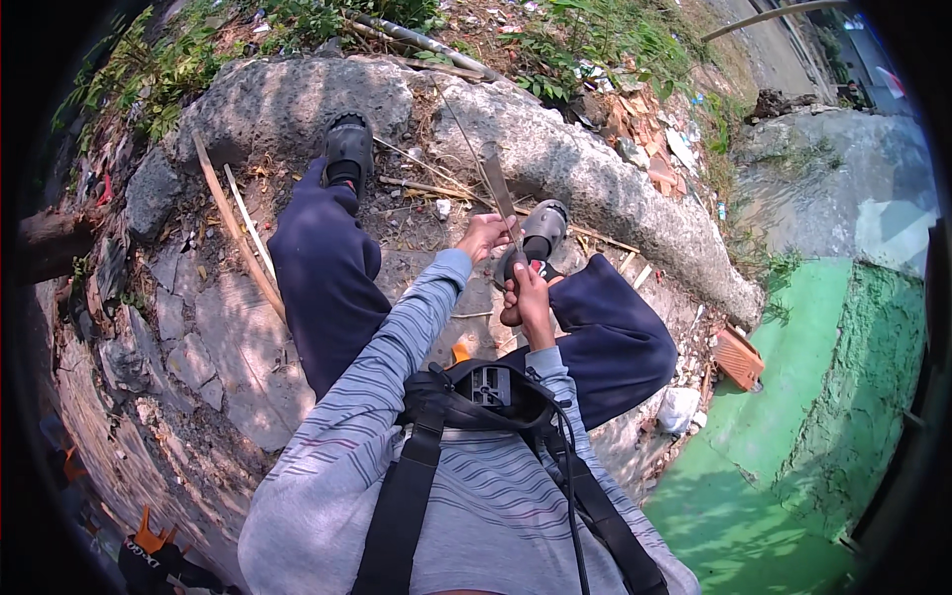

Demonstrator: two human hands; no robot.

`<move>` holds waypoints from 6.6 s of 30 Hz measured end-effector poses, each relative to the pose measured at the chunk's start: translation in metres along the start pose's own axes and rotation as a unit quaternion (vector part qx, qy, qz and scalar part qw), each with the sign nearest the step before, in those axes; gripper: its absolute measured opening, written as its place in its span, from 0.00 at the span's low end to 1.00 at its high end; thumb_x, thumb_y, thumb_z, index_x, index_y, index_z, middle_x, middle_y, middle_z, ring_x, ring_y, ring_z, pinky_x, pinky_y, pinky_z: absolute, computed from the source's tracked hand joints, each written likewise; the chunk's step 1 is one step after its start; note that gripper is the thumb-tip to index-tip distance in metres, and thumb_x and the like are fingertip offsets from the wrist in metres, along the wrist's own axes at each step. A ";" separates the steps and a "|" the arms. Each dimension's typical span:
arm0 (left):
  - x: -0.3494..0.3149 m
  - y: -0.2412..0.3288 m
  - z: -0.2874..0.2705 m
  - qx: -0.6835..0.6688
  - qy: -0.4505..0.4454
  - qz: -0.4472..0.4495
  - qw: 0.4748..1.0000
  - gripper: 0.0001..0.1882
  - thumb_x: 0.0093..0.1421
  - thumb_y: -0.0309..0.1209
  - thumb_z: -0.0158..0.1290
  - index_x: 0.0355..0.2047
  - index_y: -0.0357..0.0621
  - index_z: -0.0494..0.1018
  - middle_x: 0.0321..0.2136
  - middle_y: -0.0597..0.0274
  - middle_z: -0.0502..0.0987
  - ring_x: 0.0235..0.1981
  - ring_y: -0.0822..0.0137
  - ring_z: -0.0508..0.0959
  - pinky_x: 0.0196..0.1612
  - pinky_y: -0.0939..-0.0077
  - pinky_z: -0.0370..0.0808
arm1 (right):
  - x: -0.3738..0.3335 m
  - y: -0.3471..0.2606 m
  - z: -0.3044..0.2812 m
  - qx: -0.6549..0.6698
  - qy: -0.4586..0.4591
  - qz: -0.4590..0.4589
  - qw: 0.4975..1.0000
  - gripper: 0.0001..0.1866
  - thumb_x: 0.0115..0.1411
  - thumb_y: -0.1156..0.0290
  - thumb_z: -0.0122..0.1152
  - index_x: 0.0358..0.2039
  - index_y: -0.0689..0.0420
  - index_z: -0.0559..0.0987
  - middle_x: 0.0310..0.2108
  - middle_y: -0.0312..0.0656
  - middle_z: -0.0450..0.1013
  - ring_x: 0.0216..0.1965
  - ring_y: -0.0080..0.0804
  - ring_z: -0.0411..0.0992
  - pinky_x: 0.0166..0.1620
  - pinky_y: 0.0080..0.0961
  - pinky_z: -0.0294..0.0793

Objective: The person trims wooden sticks using a knife blade, fits the blade and wooden wedges into a wooden handle, and pounds the handle with a stone.

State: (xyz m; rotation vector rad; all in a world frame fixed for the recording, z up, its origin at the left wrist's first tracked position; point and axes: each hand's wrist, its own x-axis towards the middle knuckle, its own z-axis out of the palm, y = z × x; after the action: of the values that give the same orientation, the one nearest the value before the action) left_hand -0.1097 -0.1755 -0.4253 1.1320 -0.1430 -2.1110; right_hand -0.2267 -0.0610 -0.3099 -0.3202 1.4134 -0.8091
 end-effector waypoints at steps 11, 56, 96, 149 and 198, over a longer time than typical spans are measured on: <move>-0.006 0.018 0.002 0.031 0.038 -0.017 0.999 0.08 0.62 0.26 0.65 0.37 0.35 0.79 0.34 0.55 0.85 0.31 0.61 0.87 0.30 0.73 0.88 | -0.001 0.000 0.017 -0.084 0.039 -0.059 0.994 0.16 0.74 0.57 0.51 0.44 0.58 0.74 0.22 0.34 0.67 0.16 0.21 0.66 0.20 0.24 0.68; -0.022 0.012 -0.069 0.104 0.093 -0.055 0.989 0.41 0.71 0.57 0.44 0.75 0.46 0.48 0.65 0.39 0.66 0.55 0.45 0.78 0.49 0.53 0.83 | -0.005 -0.041 -0.006 -0.055 -0.011 -0.022 0.998 0.12 0.69 0.64 0.61 0.44 0.58 0.72 0.25 0.39 0.73 0.19 0.24 0.70 0.24 0.28 0.77; -0.035 0.012 -0.078 0.118 0.085 -0.028 0.989 0.40 0.71 0.53 0.44 0.73 0.37 0.50 0.65 0.37 0.65 0.62 0.41 0.71 0.57 0.41 0.76 | -0.049 -0.085 0.016 -0.436 0.201 -0.323 0.816 0.20 0.63 0.66 0.64 0.53 0.59 0.78 0.35 0.53 0.82 0.35 0.48 0.83 0.45 0.40 0.80; -0.045 0.015 -0.086 0.183 0.090 -0.030 0.979 0.38 0.71 0.53 0.47 0.70 0.37 0.56 0.65 0.39 0.66 0.63 0.43 0.70 0.58 0.43 0.75 | -0.067 -0.265 0.014 -0.519 0.196 -0.281 0.783 0.20 0.53 0.66 0.72 0.44 0.63 0.84 0.29 0.49 0.83 0.32 0.34 0.82 0.38 0.32 0.80; -0.105 0.108 0.027 -0.110 -0.065 0.106 0.986 0.63 0.59 0.69 0.55 0.71 0.27 0.42 0.62 0.32 0.64 0.62 0.43 0.72 0.59 0.50 0.78 | -0.152 -0.180 0.002 -0.114 0.038 -0.284 0.951 0.18 0.68 0.69 0.63 0.55 0.61 0.73 0.35 0.47 0.80 0.17 0.16 0.63 0.22 0.18 0.68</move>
State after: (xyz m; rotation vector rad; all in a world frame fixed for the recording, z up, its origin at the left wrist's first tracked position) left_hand -0.0344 -0.1928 -0.2928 0.8115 -0.0838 -1.9559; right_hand -0.2724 -0.0867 -0.0804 -0.9131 1.5094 -1.1309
